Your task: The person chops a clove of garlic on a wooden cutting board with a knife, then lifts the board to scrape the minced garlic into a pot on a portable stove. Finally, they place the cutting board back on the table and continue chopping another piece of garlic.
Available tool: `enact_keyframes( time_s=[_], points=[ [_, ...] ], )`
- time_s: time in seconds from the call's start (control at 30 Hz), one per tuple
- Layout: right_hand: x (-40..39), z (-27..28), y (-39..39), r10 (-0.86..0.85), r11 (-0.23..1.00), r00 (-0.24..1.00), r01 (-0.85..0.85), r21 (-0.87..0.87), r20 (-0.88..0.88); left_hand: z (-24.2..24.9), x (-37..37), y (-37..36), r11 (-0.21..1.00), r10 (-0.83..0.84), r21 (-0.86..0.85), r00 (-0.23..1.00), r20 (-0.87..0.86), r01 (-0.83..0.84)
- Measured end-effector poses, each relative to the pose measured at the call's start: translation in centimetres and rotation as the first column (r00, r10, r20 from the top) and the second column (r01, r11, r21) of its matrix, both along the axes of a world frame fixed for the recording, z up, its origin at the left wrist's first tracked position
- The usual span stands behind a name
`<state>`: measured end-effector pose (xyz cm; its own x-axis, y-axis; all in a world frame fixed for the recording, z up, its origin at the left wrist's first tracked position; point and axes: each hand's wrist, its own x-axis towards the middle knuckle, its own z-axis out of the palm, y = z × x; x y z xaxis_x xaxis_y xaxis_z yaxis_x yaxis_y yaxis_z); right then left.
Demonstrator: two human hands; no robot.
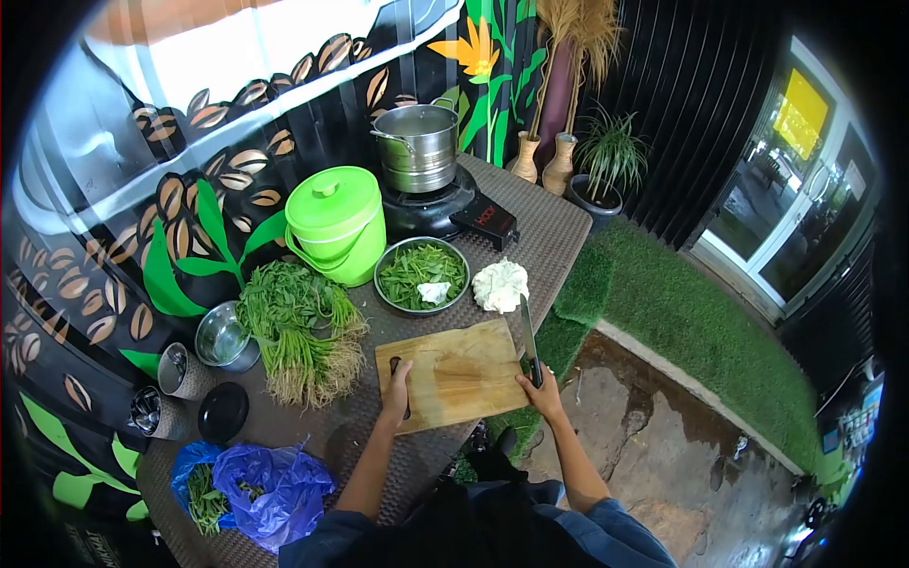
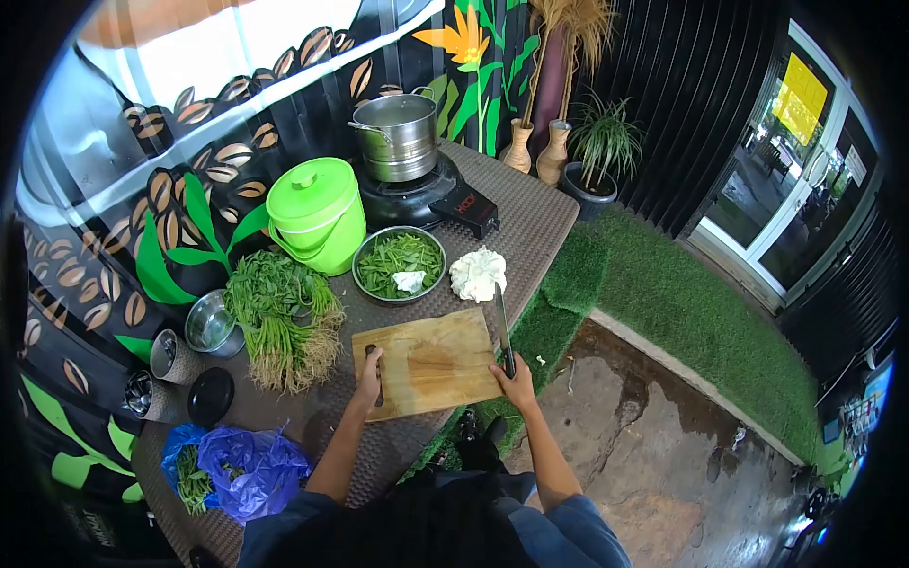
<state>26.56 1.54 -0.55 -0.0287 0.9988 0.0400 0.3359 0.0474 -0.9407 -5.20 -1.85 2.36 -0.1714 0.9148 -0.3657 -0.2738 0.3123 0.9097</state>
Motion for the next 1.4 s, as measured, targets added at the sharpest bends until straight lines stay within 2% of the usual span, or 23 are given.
enact_keyframes(
  time_s=[0.07,0.1,0.13,0.17,0.23,0.27,0.33,0.37,0.43,0.47,0.53,0.57,0.63,0.73,0.8,0.93,1.0,1.13,1.2,1.23,1.3,1.37,1.4],
  points=[
    [-0.6,-0.2,0.6,-0.007,0.997,0.999,0.005,0.072,0.039,0.2,0.2,0.8,0.999,-0.020,0.027,0.997,-0.074,0.022],
    [-1.2,-0.1,1.1,-0.015,0.990,0.997,0.005,0.141,0.071,-1.3,0.1,1.9,0.997,0.036,-0.044,0.920,-0.390,-0.057],
    [-1.6,0.0,1.5,-0.007,0.990,0.997,-0.004,0.144,0.073,-2.8,-0.2,3.0,0.984,0.059,-0.088,0.742,-0.668,-0.157],
    [-2.1,0.1,1.9,-0.007,0.989,0.999,0.001,0.150,0.043,-3.7,-1.2,4.0,0.983,0.067,-0.085,0.742,-0.667,-0.165],
    [-2.6,-0.4,2.6,-0.002,0.988,1.000,0.000,0.154,0.010,-4.9,-3.9,5.8,0.940,-0.252,-0.060,0.568,-0.784,0.335],
    [-2.8,-0.9,3.0,-0.006,0.986,1.000,0.004,0.167,0.008,-5.4,-4.2,6.6,0.942,-0.250,-0.062,0.567,-0.785,0.328],
    [-3.2,-1.5,3.6,-0.005,0.983,1.000,0.004,0.182,0.003,-4.4,-4.1,8.0,0.995,-0.091,-0.037,0.753,-0.651,0.089],
    [-3.3,-1.9,3.6,-0.009,0.986,0.999,0.002,0.169,0.042,-3.9,-4.2,8.4,0.996,-0.087,-0.035,0.752,-0.653,0.084],
    [-3.7,-2.1,3.6,-0.014,0.987,0.997,0.001,0.159,0.077,1.3,-2.8,7.9,0.926,-0.153,-0.103,0.112,-0.982,0.363],
    [-4.1,-2.0,3.5,-0.015,0.984,0.995,-0.003,0.177,0.097,2.2,-2.1,8.6,0.927,-0.150,-0.101,0.111,-0.982,0.363],
    [-4.4,-1.8,3.6,-0.016,0.980,0.993,-0.008,0.197,0.118,2.9,-0.5,10.3,0.930,0.227,0.313,0.368,-0.902,0.191],
    [-4.5,-1.9,3.6,-0.012,0.986,0.988,-0.013,0.166,0.151,3.2,0.1,11.7,0.872,0.329,0.444,0.424,-0.844,0.205],
    [-4.4,-1.3,3.8,0.019,0.994,0.973,-0.042,0.099,0.229,2.7,0.7,14.3,0.861,0.338,0.470,0.471,-0.815,0.195],
    [-4.8,-1.3,3.7,0.014,0.987,0.966,-0.055,0.149,0.259,2.9,1.6,16.5,0.850,0.362,0.503,0.523,-0.772,0.155],
    [-4.6,-1.4,3.8,0.032,0.989,0.966,-0.068,0.133,0.256,3.3,1.8,17.1,0.867,0.387,0.464,0.342,-0.857,0.182],
    [-4.7,-2.0,3.9,0.034,0.988,0.959,-0.075,0.137,0.281,2.5,1.3,17.8,0.899,0.352,0.412,0.317,-0.880,0.145],
    [-4.9,-2.1,3.8,0.030,0.980,0.956,-0.086,0.182,0.293,2.3,1.3,17.3,0.879,0.383,0.446,0.307,-0.871,0.169],
    [-5.1,-2.3,3.8,0.039,0.973,0.946,-0.108,0.202,0.321,5.3,2.4,14.2,0.726,0.606,0.674,0.335,-0.721,0.138],
    [-5.3,-2.3,3.5,0.038,0.972,0.947,-0.109,0.208,0.318,5.8,3.2,12.3,0.699,0.518,0.715,0.693,-0.501,-0.005],
    [-5.3,-2.2,3.3,0.029,0.974,0.947,-0.099,0.204,0.318,5.0,3.6,11.3,0.675,0.503,0.738,0.730,-0.462,0.002],
    [-5.5,-2.0,2.6,-0.028,0.952,0.928,-0.089,0.292,0.373,3.5,3.8,7.7,0.660,0.459,0.718,0.639,-0.617,0.219],
    [-5.4,-2.2,1.9,-0.010,0.965,0.939,-0.081,0.250,0.344,1.7,4.1,4.4,0.670,0.428,0.683,0.601,-0.675,0.290],
    [-5.3,-2.3,1.5,0.006,0.975,0.951,-0.075,0.211,0.311,0.4,3.7,3.2,0.661,0.377,0.625,0.536,-0.755,0.416]
  ],
)
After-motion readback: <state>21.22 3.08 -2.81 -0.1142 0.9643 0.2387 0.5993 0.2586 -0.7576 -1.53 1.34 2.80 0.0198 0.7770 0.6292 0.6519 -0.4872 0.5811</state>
